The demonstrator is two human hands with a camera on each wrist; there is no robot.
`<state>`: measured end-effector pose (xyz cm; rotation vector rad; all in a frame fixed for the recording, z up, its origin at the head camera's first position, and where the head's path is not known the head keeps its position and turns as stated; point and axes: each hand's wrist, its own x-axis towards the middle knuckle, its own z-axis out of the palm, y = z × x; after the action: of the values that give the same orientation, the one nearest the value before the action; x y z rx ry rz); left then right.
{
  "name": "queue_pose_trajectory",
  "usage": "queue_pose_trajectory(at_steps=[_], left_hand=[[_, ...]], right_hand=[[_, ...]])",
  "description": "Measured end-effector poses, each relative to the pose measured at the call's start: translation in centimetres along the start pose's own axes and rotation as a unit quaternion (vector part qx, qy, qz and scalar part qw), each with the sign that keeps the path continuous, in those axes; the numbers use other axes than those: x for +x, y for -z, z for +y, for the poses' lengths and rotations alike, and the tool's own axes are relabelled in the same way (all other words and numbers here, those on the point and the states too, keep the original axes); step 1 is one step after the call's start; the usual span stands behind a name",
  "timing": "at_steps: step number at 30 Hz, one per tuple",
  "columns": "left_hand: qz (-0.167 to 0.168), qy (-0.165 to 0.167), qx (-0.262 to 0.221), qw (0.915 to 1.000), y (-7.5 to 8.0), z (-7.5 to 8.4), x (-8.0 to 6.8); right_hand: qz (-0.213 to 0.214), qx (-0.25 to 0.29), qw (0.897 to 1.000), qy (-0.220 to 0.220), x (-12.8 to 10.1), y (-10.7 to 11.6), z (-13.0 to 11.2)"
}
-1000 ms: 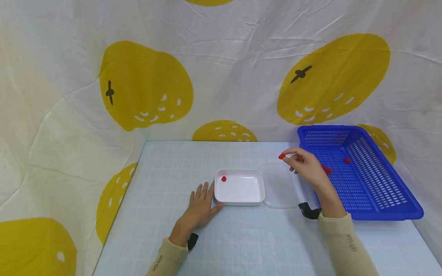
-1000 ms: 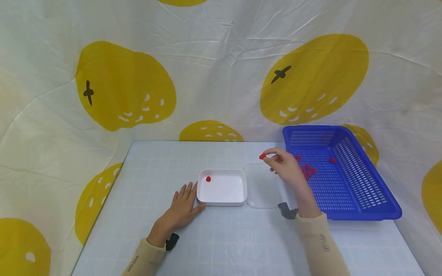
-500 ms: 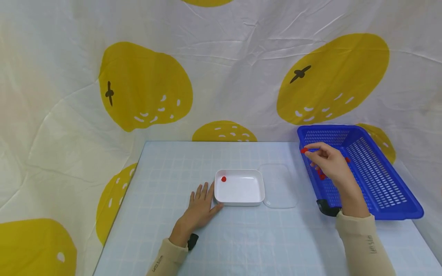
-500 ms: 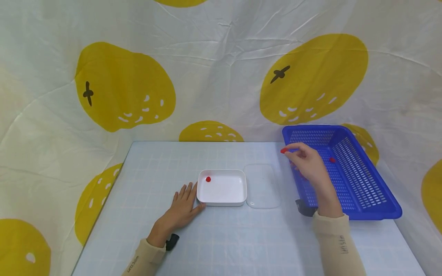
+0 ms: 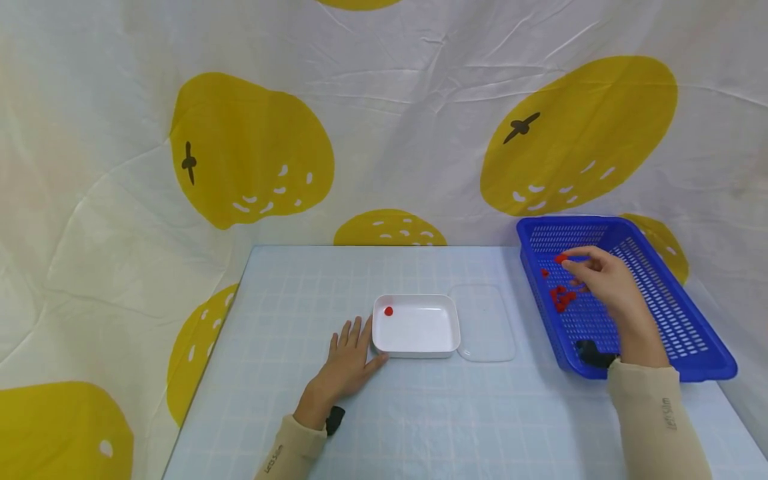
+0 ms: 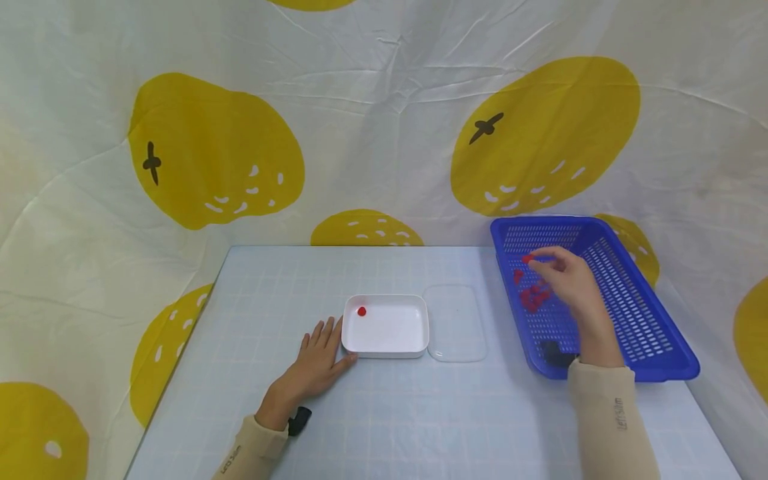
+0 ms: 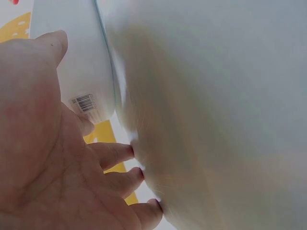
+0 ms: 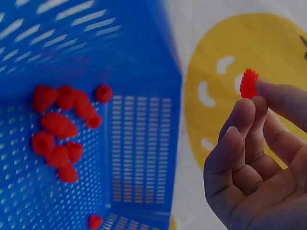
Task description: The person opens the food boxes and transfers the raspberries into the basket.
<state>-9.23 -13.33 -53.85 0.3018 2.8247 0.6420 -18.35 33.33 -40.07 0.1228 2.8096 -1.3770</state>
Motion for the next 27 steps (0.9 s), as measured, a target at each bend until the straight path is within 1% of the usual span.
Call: queue_pose_trajectory(at_steps=[5, 9, 17, 22, 27], left_hand=[[0.000, 0.000, 0.002, 1.0000, 0.0, 0.0, 0.0], [0.001, -0.002, 0.003, 1.0000, -0.1, -0.1, 0.0], [0.001, -0.003, 0.002, 1.0000, -0.1, -0.2, 0.0], [0.003, -0.004, 0.000, 1.0000, -0.2, -0.2, 0.1], [0.004, -0.003, 0.000, 1.0000, -0.2, -0.2, 0.1]], right_hand=[[-0.010, -0.011, 1.000, -0.013, 0.9, 0.2, 1.5], [-0.017, -0.009, 1.000, -0.024, 1.4, 0.2, 2.3], [-0.022, -0.011, 0.999, -0.030, 1.6, 0.1, 3.2], [-0.020, -0.013, 0.999, -0.026, 1.5, 0.1, 2.8], [-0.014, -0.029, 0.999, -0.001, 0.7, -0.1, 0.8]])
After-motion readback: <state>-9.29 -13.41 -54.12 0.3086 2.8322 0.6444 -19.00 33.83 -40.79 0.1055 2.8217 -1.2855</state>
